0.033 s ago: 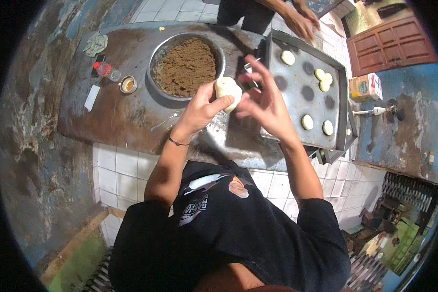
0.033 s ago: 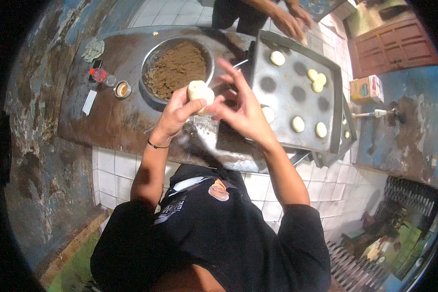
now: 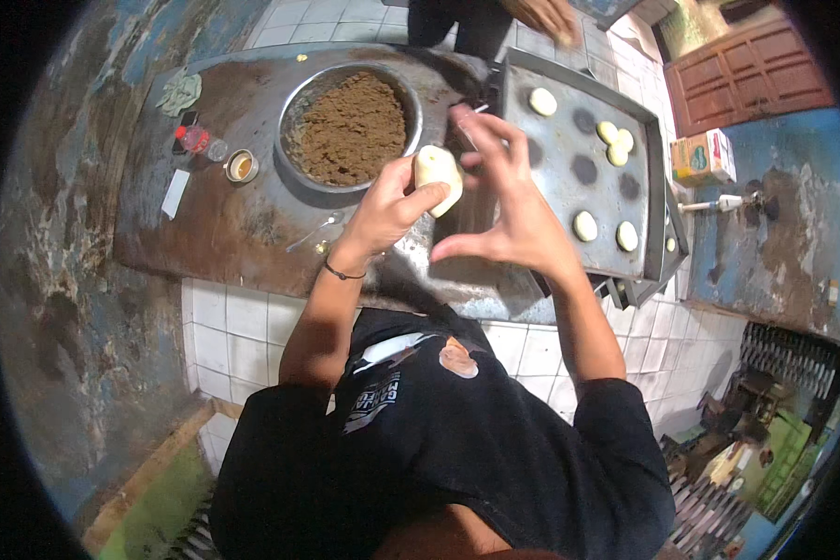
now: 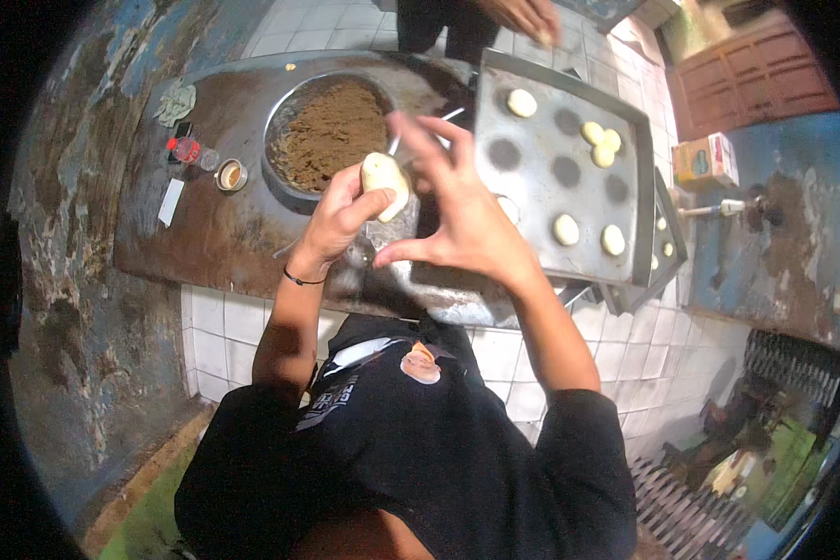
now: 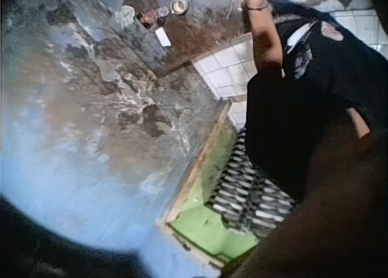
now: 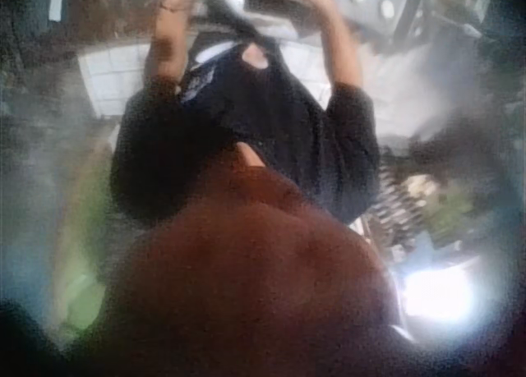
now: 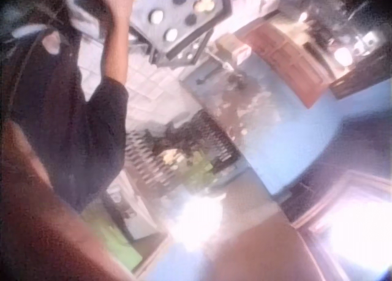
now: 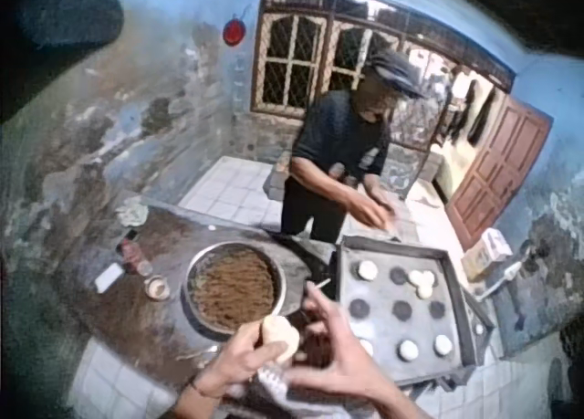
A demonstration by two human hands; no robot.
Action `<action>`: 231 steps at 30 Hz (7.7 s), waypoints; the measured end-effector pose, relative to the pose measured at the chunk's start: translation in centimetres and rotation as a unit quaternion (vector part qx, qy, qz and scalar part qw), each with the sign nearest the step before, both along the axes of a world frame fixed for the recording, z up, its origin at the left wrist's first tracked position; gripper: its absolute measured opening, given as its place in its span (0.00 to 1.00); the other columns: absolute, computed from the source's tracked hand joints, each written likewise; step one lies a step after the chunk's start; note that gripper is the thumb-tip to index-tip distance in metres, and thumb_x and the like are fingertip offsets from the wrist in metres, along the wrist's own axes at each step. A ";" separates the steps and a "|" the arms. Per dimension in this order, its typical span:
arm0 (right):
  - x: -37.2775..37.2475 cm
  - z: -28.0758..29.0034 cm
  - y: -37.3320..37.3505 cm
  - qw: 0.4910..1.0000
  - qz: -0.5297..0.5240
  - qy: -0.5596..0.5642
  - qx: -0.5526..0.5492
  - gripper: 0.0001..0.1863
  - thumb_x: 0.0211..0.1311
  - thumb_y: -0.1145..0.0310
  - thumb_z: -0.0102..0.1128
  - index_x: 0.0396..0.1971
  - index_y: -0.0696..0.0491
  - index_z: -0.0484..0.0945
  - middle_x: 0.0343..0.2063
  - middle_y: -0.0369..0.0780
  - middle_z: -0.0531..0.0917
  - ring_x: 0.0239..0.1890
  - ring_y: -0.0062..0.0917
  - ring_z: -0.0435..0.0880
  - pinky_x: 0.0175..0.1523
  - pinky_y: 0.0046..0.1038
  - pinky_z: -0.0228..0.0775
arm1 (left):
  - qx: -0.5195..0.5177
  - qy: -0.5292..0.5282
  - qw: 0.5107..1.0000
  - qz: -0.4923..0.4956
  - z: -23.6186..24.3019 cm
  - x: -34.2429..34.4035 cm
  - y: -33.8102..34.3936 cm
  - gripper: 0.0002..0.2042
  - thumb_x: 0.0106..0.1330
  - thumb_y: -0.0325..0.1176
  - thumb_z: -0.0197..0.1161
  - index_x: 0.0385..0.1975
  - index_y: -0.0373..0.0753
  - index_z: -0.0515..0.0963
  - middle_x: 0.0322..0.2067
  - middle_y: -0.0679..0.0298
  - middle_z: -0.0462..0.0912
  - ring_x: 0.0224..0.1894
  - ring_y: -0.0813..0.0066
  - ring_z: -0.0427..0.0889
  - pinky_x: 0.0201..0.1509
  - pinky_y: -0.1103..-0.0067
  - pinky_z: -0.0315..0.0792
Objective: The person flattens a portion of dough, adds a scoop of brown filling, and pinches the edges together to seal it into a ball before placing it on a metal tray.
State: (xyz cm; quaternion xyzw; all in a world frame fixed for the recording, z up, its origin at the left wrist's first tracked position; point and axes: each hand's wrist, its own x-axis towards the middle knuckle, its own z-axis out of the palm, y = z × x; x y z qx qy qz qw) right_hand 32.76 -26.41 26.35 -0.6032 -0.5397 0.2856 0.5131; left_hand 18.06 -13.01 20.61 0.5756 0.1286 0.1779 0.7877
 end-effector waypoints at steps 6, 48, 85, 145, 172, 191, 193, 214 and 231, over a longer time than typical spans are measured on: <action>6.3 -0.7 -3.9 0.981 -0.034 -0.183 0.056 0.21 0.53 0.60 0.82 0.45 0.54 0.88 0.37 0.41 0.83 0.38 0.30 0.83 0.45 0.31 0.77 | -0.188 0.094 0.977 -0.026 1.8 4.9 -4.6 0.14 0.76 0.37 0.51 0.54 0.39 0.74 0.29 0.73 0.75 0.22 0.93 0.63 0.20 0.89 0.55; 23.7 -16.4 -1.9 0.839 0.079 -0.537 -0.021 0.36 0.73 0.48 0.57 0.67 0.64 0.71 0.74 0.54 0.64 0.75 0.46 0.65 0.77 0.44 0.58 | 0.370 0.190 0.874 0.253 -10.5 15.0 -10.0 0.47 0.60 0.42 0.79 0.71 0.34 0.53 0.64 0.46 0.68 0.64 0.49 0.73 0.70 0.60 0.67; 38.8 -14.4 -12.9 0.885 -0.164 -0.366 -0.238 0.19 0.58 0.65 0.71 0.49 0.55 0.86 0.36 0.51 0.88 0.41 0.45 0.89 0.47 0.42 0.79 | 0.457 0.239 0.814 0.269 -11.2 15.6 -11.3 0.20 0.78 0.34 0.53 0.65 0.32 0.68 0.59 0.44 0.75 0.63 0.43 0.70 0.69 0.57 0.62; -2.4 -20.6 23.3 0.841 -0.005 0.454 -0.295 0.27 0.80 0.40 0.44 0.38 0.51 0.75 0.26 0.31 0.72 0.25 0.15 0.66 0.23 0.20 0.54 | 0.024 0.178 0.933 0.312 -15.0 -16.0 10.9 0.14 0.61 0.28 0.75 0.43 0.29 0.85 0.40 0.60 0.91 0.43 0.75 0.88 0.48 0.76 0.80; -2.7 -9.3 -19.5 0.793 -0.054 0.605 -0.047 0.32 0.83 0.42 0.43 0.16 0.45 0.60 0.14 0.27 0.57 0.16 0.12 0.52 0.17 0.19 0.36 | 0.038 0.137 0.981 0.129 -7.9 -4.3 -19.1 0.14 0.58 0.30 0.81 0.39 0.40 0.82 0.29 0.76 0.83 0.23 0.89 0.72 0.24 0.84 0.64; -2.8 -1.2 -39.0 0.994 -0.081 -0.068 0.039 0.18 0.76 0.69 0.55 0.61 0.58 0.77 0.42 0.44 0.84 0.50 0.35 0.86 0.59 0.32 0.75 | 0.173 0.077 0.981 -0.030 -5.6 -1.4 -32.9 0.25 0.57 0.27 0.79 0.55 0.35 0.79 0.48 0.66 0.88 0.50 0.79 0.85 0.56 0.77 0.78; -4.1 -0.1 -38.6 0.995 -0.089 -0.017 0.047 0.19 0.72 0.70 0.61 0.60 0.58 0.77 0.46 0.46 0.86 0.52 0.37 0.87 0.60 0.34 0.76 | 0.208 0.071 0.974 -0.057 -4.5 -1.6 -32.7 0.26 0.58 0.28 0.78 0.56 0.36 0.78 0.50 0.66 0.87 0.50 0.80 0.84 0.55 0.78 0.78; -13.8 2.4 -22.4 0.985 -0.029 -0.171 0.021 0.30 0.52 0.58 0.83 0.53 0.54 0.85 0.45 0.40 0.81 0.45 0.28 0.84 0.49 0.33 0.79 | 0.308 0.098 0.929 -0.179 4.4 -12.7 -18.2 0.28 0.52 0.38 0.85 0.51 0.35 0.80 0.44 0.65 0.87 0.46 0.81 0.83 0.51 0.77 0.77; -21.2 4.4 -9.9 0.981 -0.039 -0.190 0.032 0.30 0.54 0.64 0.82 0.57 0.55 0.83 0.48 0.41 0.81 0.48 0.27 0.84 0.55 0.30 0.79 | -0.091 0.012 0.994 -0.052 4.4 -21.0 -8.4 0.17 0.71 0.39 0.54 0.53 0.36 0.75 0.33 0.69 0.78 0.33 0.88 0.73 0.27 0.87 0.66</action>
